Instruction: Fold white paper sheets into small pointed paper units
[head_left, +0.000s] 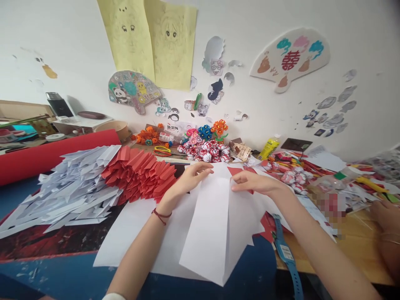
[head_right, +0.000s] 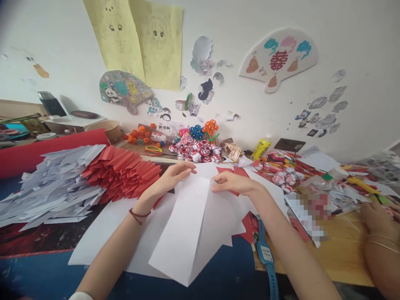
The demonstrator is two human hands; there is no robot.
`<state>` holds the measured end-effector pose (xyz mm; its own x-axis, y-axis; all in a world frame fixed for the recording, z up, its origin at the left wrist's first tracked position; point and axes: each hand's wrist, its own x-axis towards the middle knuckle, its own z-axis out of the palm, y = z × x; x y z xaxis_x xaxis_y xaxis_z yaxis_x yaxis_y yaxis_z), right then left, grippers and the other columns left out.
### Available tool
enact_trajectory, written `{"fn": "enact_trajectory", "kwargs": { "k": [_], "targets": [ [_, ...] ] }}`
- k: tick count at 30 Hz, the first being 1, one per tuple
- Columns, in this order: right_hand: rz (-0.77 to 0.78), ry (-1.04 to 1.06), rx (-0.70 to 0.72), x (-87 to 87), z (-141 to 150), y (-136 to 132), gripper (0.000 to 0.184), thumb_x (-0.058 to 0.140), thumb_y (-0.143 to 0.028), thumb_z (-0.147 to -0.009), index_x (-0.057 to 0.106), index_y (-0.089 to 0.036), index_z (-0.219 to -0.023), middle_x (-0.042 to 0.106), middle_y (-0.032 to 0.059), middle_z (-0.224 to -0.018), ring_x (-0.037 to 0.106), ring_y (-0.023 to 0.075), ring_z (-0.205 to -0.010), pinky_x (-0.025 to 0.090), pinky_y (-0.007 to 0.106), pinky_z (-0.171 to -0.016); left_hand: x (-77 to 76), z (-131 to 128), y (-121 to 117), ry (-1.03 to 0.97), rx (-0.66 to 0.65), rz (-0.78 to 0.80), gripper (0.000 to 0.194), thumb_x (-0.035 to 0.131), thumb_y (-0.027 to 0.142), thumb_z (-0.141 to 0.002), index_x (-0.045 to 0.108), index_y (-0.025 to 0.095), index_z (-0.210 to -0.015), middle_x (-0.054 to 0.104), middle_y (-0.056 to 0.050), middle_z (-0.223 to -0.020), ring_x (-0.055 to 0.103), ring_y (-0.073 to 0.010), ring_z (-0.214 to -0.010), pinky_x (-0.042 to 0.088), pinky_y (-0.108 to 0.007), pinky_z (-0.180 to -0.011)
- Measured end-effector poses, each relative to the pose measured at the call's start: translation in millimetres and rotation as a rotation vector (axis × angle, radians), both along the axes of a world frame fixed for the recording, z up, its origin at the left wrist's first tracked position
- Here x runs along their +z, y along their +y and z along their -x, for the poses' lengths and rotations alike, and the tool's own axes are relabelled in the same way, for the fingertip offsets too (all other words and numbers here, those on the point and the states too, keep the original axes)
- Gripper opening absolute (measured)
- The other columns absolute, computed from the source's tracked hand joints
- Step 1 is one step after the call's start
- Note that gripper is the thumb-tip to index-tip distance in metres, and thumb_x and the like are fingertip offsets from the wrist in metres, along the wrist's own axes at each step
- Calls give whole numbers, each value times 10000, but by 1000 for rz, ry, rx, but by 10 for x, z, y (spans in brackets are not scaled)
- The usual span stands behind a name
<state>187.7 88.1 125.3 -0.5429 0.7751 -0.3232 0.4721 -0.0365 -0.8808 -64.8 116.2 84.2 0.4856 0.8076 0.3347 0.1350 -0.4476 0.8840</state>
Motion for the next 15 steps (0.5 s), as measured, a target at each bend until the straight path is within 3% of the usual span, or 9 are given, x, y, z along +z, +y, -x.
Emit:
{"fn": "enact_trajectory", "kwargs": {
  "k": [4, 9, 15],
  "targets": [
    [46, 14, 110, -362, 60, 216, 354, 726, -467, -720, 667, -128, -803, 617, 15, -797, 551, 142, -738, 440, 258, -666, -64, 27, 13, 242, -48, -85, 311, 491, 399, -898, 644, 214, -1097, 671, -65, -1149, 625, -177, -970, 455, -263, -823],
    [53, 64, 125, -539, 131, 323, 404, 712, -497, -725, 657, -127, -877, 615, 18, -831, 555, 158, -759, 433, 278, -686, -133, -59, -26, 550, 27, -190, 291, 518, 380, -882, 659, 247, -1099, 700, -50, -1099, 618, -231, -1014, 346, -379, -993],
    [-11, 152, 89, -665, 140, 321, 362, 691, -481, -764, 624, -128, -815, 573, -5, -770, 517, 131, -706, 389, 253, -648, -253, -176, 43, 515, 94, -237, 161, 551, 285, -849, 698, 236, -894, 727, -3, -856, 639, -189, -800, 403, -328, -888]
  ]
}}
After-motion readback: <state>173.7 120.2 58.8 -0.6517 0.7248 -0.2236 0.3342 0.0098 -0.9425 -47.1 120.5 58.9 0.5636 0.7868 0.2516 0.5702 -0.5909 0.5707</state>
